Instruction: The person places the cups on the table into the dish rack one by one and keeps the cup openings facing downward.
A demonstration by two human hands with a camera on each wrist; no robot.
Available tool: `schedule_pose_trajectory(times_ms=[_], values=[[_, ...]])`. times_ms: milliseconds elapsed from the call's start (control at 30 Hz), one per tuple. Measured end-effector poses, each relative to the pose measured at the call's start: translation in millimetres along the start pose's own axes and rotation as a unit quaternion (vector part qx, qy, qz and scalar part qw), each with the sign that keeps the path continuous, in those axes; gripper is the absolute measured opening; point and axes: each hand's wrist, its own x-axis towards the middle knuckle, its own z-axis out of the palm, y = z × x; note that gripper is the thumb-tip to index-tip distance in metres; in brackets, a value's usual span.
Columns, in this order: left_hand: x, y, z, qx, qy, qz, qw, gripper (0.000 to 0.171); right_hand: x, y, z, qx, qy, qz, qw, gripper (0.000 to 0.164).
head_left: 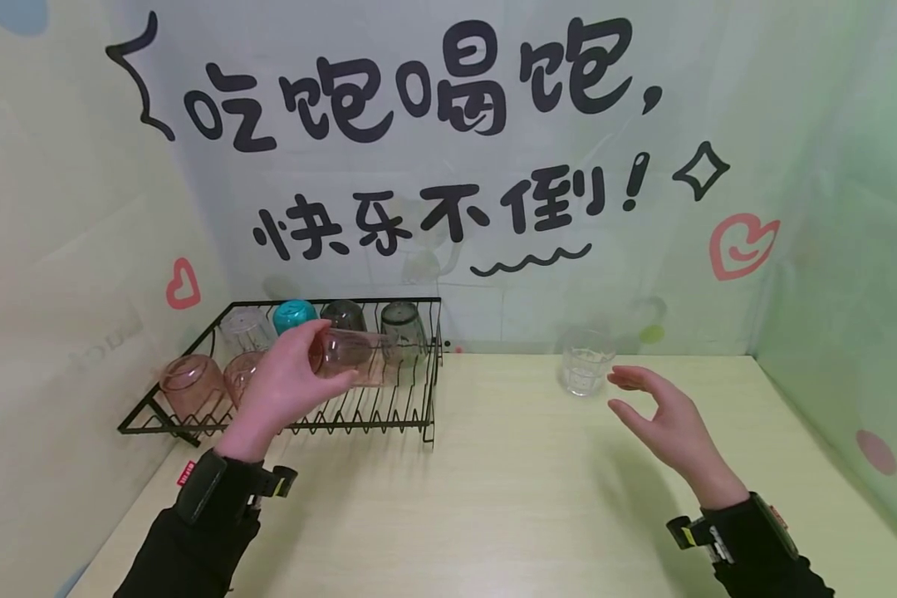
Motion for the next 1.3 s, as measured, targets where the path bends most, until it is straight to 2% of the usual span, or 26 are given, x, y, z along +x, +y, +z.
schedule_pose_trajectory(times_ms=[367, 633, 800, 1300], values=[[1.5, -9.7, -5.4, 0.035, -0.011, -0.002, 0.9993, 0.079, -2, -2, 2, -0.005, -0.007, 0.005, 1.000, 0.044], [-0.3, -15.5, -5.9, 0.060, -0.031, -0.010, 0.9977, 0.075, -2, 1, 2, -0.014, -0.014, 0.017, 1.000, 0.045], [0.5, -20.3, -4.7, 0.085, -0.039, -0.010, 0.9956, 0.076, -3, 4, 3, -0.016, -0.014, 0.020, 1.000, 0.045], [3.9, -23.7, -1.3, 0.138, -0.067, -0.036, 0.9874, 0.078, -4, 18, 5, -0.019, -0.026, 0.038, 0.999, 0.045]])
